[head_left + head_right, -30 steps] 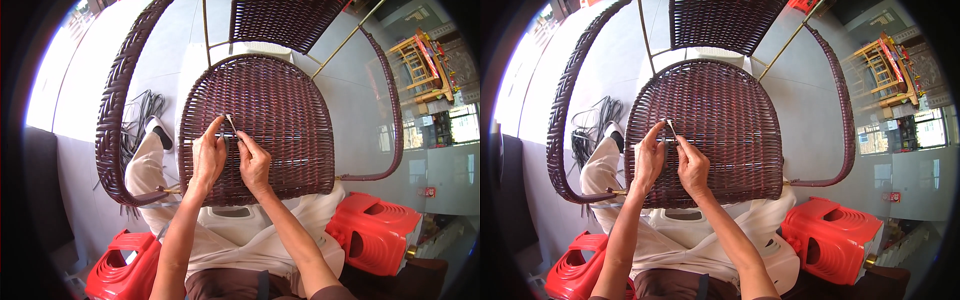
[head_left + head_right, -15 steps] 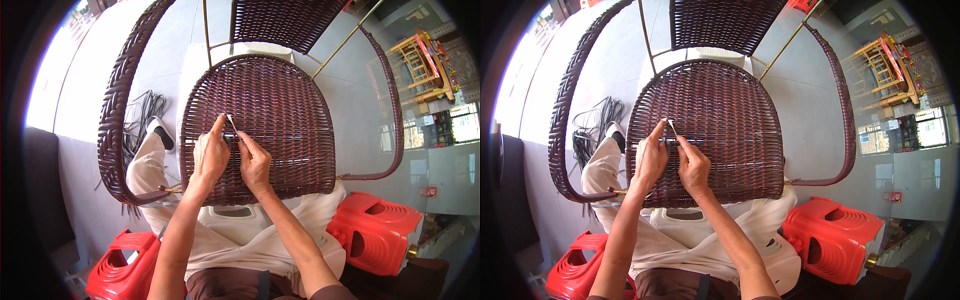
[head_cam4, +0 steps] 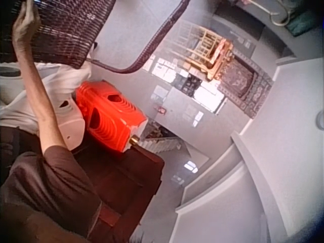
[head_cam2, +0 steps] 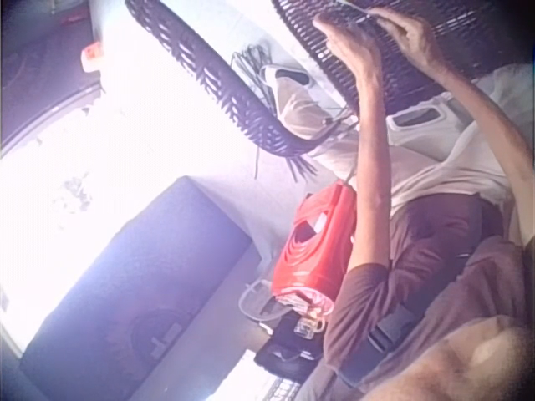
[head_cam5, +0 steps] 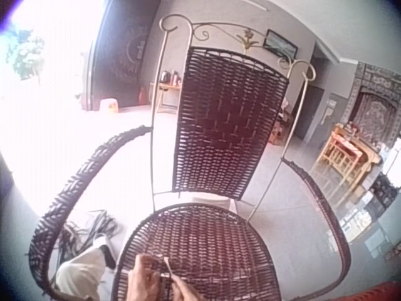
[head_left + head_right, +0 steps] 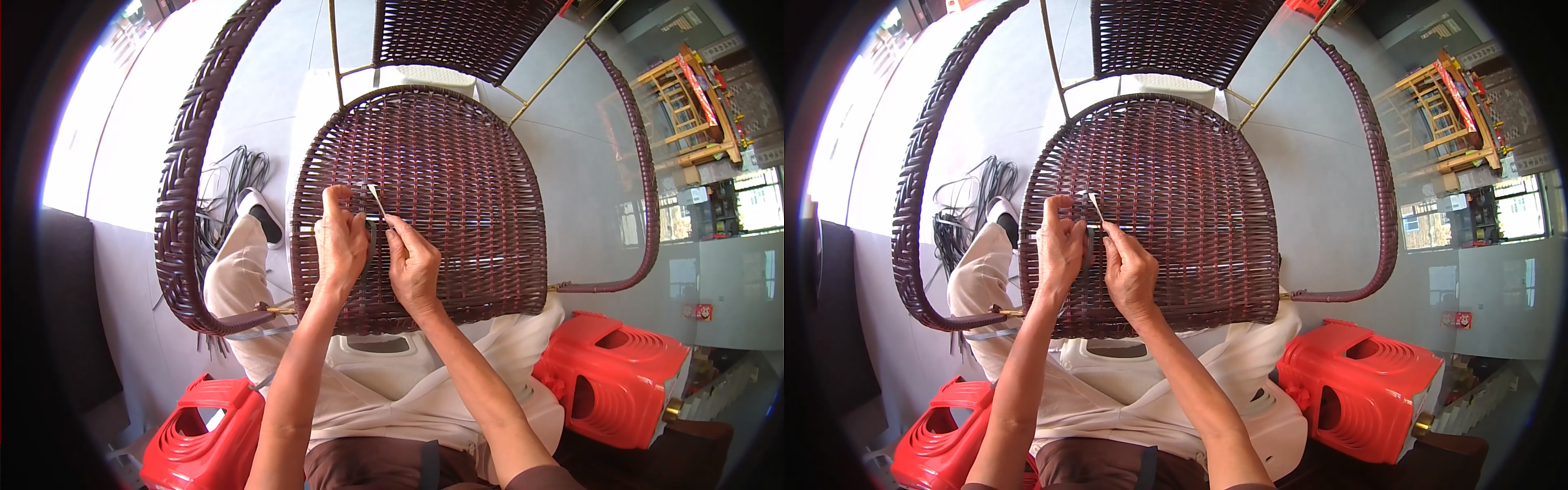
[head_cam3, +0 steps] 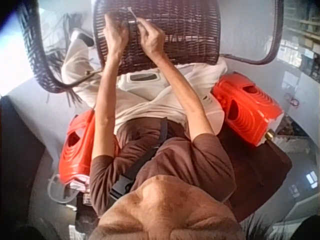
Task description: The person weaves replacement strips into a dark-brown woven chair, using a small yellow-handled tool to feed and tighten the strips through the existing weave.
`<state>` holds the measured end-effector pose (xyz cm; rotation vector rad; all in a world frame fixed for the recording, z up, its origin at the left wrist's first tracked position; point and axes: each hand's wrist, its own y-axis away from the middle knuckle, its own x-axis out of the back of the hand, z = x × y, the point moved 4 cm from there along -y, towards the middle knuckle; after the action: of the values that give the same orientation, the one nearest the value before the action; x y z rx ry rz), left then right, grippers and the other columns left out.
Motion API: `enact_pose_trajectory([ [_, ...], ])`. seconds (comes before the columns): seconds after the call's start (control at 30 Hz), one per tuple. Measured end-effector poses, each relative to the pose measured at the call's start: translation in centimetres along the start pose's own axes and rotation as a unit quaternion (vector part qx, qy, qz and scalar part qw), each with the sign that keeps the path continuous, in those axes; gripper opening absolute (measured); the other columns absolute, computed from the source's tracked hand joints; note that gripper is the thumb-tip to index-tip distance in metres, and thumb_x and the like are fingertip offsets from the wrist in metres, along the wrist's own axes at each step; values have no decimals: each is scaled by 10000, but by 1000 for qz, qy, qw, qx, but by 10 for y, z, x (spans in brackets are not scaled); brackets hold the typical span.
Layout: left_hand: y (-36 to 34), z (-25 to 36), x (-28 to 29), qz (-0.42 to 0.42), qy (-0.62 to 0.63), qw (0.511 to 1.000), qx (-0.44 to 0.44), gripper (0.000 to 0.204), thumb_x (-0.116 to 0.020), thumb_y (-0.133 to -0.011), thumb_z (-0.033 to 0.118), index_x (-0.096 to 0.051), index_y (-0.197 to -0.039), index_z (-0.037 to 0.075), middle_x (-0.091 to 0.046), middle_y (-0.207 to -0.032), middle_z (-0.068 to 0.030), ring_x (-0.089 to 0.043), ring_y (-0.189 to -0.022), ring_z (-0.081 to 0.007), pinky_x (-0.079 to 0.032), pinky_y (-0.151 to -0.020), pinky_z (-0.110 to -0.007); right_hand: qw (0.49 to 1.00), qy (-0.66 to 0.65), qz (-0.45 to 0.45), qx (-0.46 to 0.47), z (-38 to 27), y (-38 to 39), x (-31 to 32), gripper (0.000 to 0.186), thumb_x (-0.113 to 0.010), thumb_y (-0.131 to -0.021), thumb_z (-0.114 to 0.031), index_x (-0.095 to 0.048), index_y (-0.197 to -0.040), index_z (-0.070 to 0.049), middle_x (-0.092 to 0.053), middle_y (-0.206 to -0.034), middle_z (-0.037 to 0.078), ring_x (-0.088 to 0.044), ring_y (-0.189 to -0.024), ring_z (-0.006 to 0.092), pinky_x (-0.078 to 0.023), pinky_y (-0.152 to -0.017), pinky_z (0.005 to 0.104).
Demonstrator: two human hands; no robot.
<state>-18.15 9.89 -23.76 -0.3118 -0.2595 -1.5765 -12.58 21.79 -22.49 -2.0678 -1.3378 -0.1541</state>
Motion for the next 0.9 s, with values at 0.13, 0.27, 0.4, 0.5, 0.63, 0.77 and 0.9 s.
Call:
enact_pose_trajectory([
  [0.13, 0, 8, -5, 30, -18, 999, 4, 255, -528, -821, 19, -416, -1050, 5, -515, -509, -77, -495, -425, -140, -366, -411, -298, 999, 32, -3, -2, -7, -4, 5, 221, -575, -844, -70, -591, -1056, -13, -646, -822, 159, -645, -681, 291, -495, -554, 362],
  [0.27, 3, 4, 4, 45, -37, 998, -36, 259, -571, -828, 77, -425, -1028, 3, -544, -531, -95, -513, -440, -150, -377, -423, -308, 980, 106, -106, -131, -16, -12, 19, 326, -646, -804, -264, -572, -1018, -29, -621, -689, 177, -611, -629, 367, -462, -542, 427],
  [0.4, 16, 4, 8, -39, 165, 976, 136, 289, -536, -843, 49, -369, -1071, -8, -603, -698, -128, -612, -555, -179, -514, -479, -268, 987, 58, -89, -118, -6, -43, 31, 138, -613, -829, -163, -584, -791, -34, -581, -586, 120, -588, -510, 265, -421, -477, 368],
  [0.5, 28, 4, 12, -46, 225, 958, 169, 315, -535, -811, -19, -364, -1075, -17, -608, -753, -144, -621, -575, -195, -537, -505, -275, 985, 55, -147, -68, 0, -75, 9, 98, -617, -804, -118, -588, -802, -25, -602, -697, 125, -598, -632, 279, -454, -577, 378],
  [0.63, 32, 0, 10, -35, 231, 960, 155, 264, -533, -792, -41, -402, -1022, -47, -615, -736, -157, -642, -604, -217, -540, -535, -282, 974, 132, -186, -6, 11, -96, -28, 112, -655, -768, -125, -607, -815, -35, -574, -811, 130, -591, -735, 305, -474, -653, 390],
  [0.77, 32, 2, 11, -53, 231, 957, 170, 250, -532, -793, -40, -409, -1010, -49, -619, -743, -159, -651, -632, -226, -544, -537, -285, 961, 169, -220, -3, 4, -96, -39, 133, -670, -756, -104, -575, -789, -18, -556, -825, 125, -597, -710, 307, -495, -620, 390],
  [0.9, 32, -5, 9, -45, 254, 953, 161, 253, -523, -804, -57, -405, -1026, -31, -620, -739, -145, -650, -642, -212, -542, -549, -273, 957, 193, -214, 20, -12, -88, -40, 123, -661, -747, -80, -578, -806, -11, -548, -809, 122, -591, -703, 300, -481, -609, 386],
])
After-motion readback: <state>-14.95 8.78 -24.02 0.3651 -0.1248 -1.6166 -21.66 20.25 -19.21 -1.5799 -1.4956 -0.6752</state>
